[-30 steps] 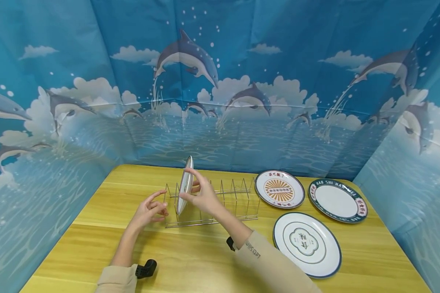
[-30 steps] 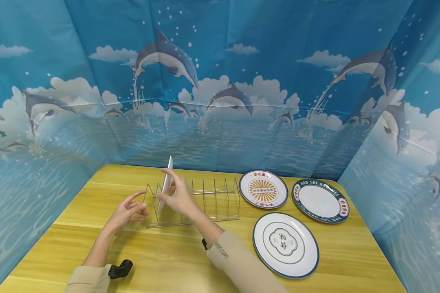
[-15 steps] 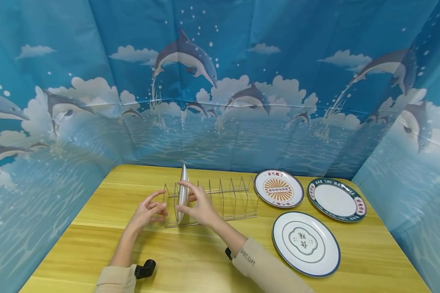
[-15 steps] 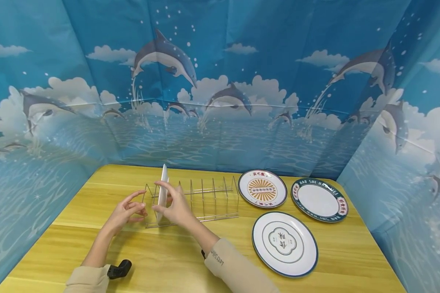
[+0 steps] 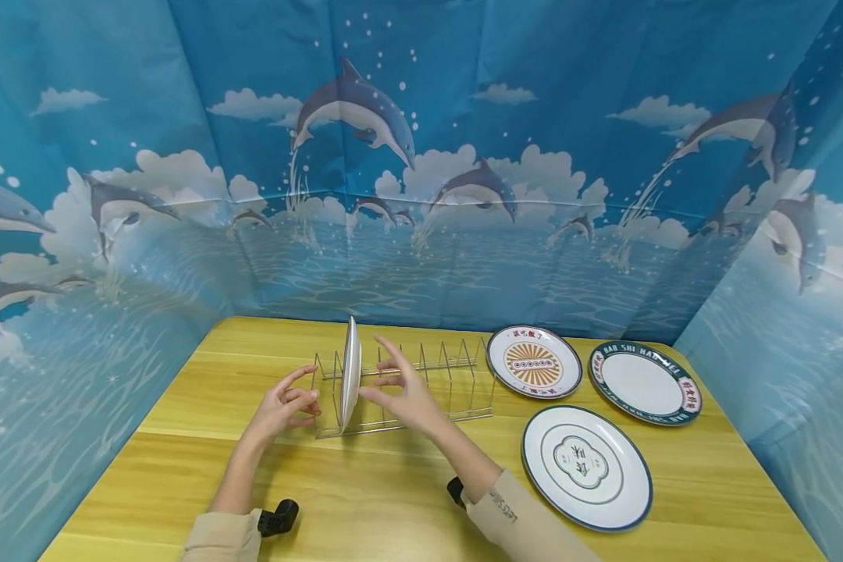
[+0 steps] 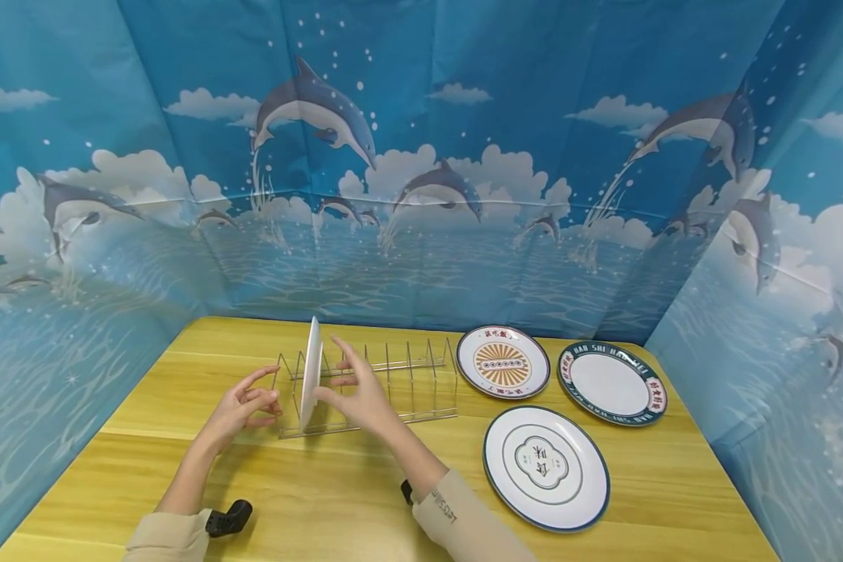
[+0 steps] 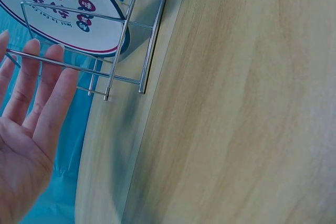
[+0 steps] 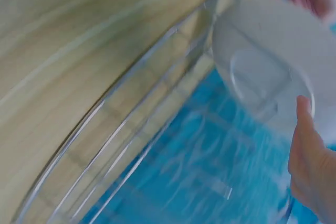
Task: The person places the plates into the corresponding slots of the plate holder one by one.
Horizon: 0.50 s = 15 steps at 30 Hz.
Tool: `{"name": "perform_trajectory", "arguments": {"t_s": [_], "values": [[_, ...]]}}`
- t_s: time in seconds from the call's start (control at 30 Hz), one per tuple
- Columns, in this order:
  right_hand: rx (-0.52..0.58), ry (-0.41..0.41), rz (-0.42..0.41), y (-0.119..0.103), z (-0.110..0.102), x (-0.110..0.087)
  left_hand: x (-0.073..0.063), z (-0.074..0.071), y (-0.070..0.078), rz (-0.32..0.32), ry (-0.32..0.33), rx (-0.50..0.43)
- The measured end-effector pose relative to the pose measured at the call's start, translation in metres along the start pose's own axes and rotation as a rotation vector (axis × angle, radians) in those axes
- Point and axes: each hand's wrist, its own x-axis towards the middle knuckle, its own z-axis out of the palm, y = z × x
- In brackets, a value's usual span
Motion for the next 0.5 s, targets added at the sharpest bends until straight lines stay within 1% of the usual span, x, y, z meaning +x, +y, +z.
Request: {"name": "perform_trajectory", "arguments": {"t_s": [0.13,0.23,0.37,0.43,0.47,0.5], "values": [[0.115,0.122,0.019,-0.001,-0.035,-0.014,0.000,0.000,0.000,0.000,0.004,0.003],[0.175,0.219,0.038,0.000,-0.066,-0.031,0.000,0.000,-0.001,0.000,0.007,0.003],[0.189,0.317,0.087,0.004,-0.108,-0.060,-0.001,0.001,-0.001,-0.004,0.010,0.008],[0.175,0.353,0.112,0.013,-0.130,-0.075,-0.001,0.001,-0.001,-0.007,0.013,0.009],[0.194,0.370,0.082,0.027,-0.144,-0.082,-0.001,0.001,-0.001,-0.009,0.014,0.010],[0.190,0.384,0.085,0.037,-0.156,-0.090,-0.001,0.001,-0.001,-0.010,0.014,0.012]]}}
